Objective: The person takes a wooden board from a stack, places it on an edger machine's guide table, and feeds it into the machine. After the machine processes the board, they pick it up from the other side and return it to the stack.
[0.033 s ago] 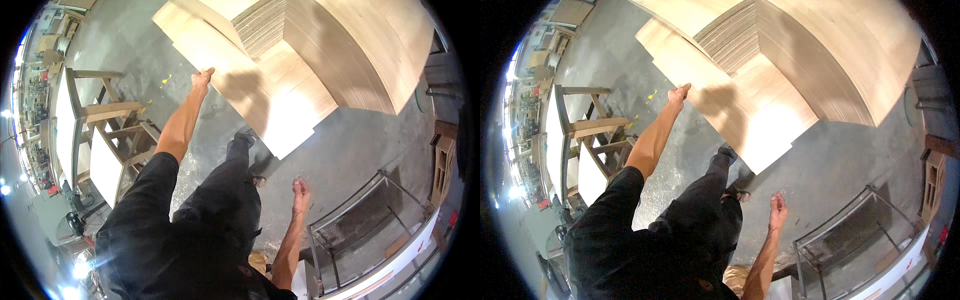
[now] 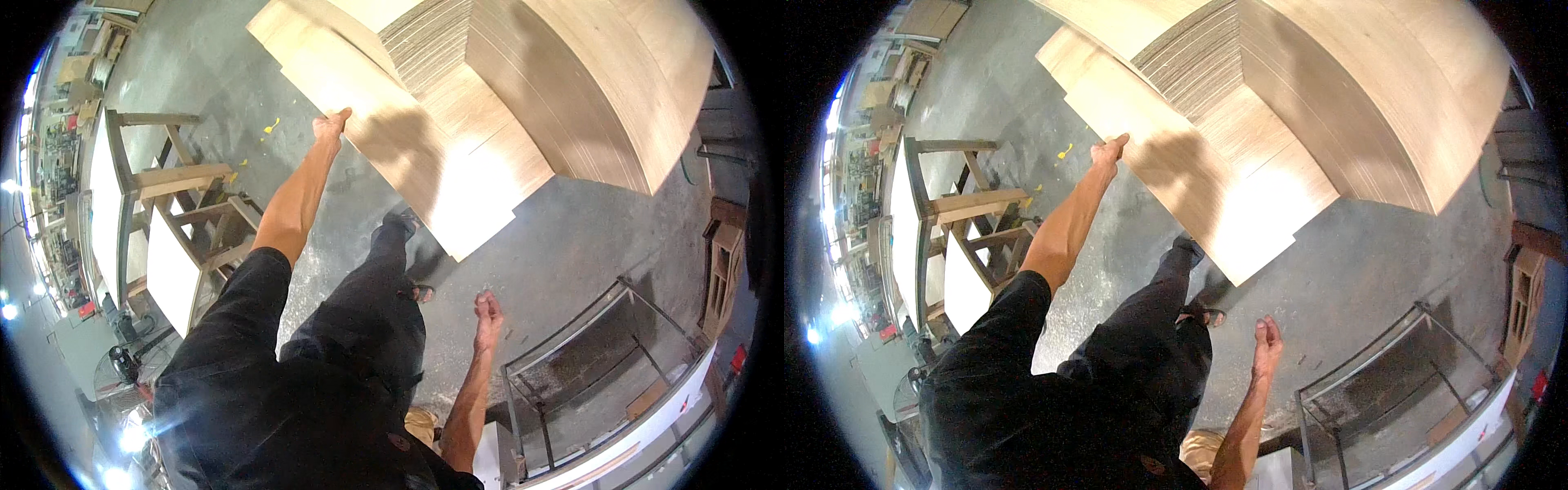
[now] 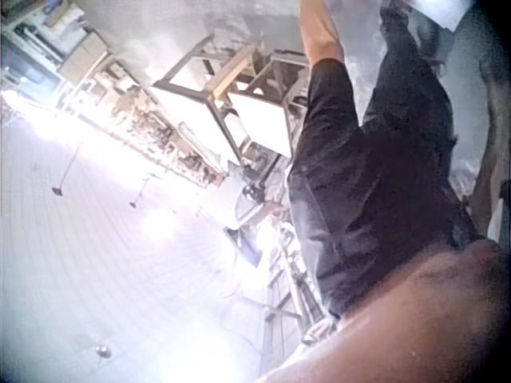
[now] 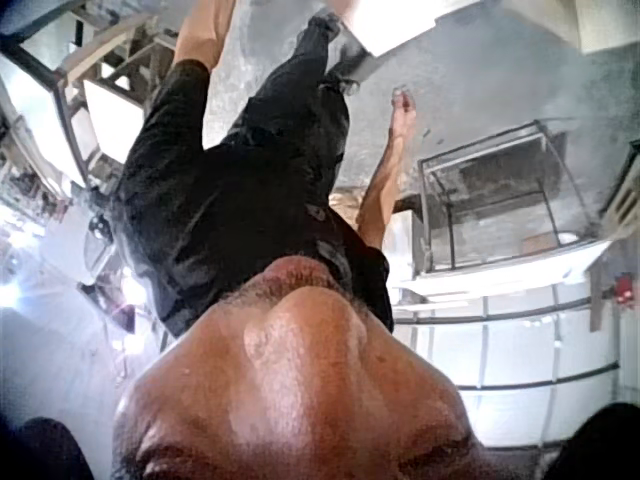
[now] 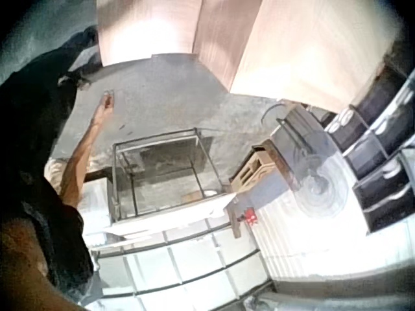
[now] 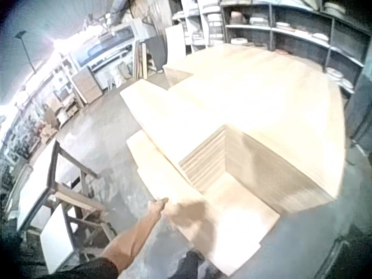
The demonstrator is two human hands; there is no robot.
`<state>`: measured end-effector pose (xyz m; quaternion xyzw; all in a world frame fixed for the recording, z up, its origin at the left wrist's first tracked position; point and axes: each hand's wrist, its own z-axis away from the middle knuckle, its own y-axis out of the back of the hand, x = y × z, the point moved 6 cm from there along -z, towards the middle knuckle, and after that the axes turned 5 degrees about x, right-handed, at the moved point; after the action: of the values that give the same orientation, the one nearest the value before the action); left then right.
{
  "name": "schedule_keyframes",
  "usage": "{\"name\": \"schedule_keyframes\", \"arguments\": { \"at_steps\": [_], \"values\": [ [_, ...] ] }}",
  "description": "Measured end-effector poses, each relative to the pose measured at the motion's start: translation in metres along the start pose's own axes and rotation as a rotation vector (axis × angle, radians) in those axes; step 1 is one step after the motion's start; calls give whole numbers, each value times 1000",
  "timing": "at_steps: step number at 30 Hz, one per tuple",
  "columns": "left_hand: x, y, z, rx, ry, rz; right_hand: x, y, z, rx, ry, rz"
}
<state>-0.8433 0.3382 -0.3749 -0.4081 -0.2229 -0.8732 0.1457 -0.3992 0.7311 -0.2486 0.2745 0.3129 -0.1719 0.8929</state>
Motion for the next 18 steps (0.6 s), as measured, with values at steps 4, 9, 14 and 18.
{"name": "schedule_keyframes", "arguments": {
  "at_steps": [4,9,14,18],
  "values": [
    [-1,3,0,77,41,-232,29,-2,17,-9,-110,-74],
    [14,-1,42,7,17,-92,51,1,26,-9,-164,-60],
    [-2,-9,16,-107,-25,16,52,-6,32,-52,-181,-90],
    [-3,-31,31,-77,50,37,61,-2,46,3,-204,-118]
  ]
}}
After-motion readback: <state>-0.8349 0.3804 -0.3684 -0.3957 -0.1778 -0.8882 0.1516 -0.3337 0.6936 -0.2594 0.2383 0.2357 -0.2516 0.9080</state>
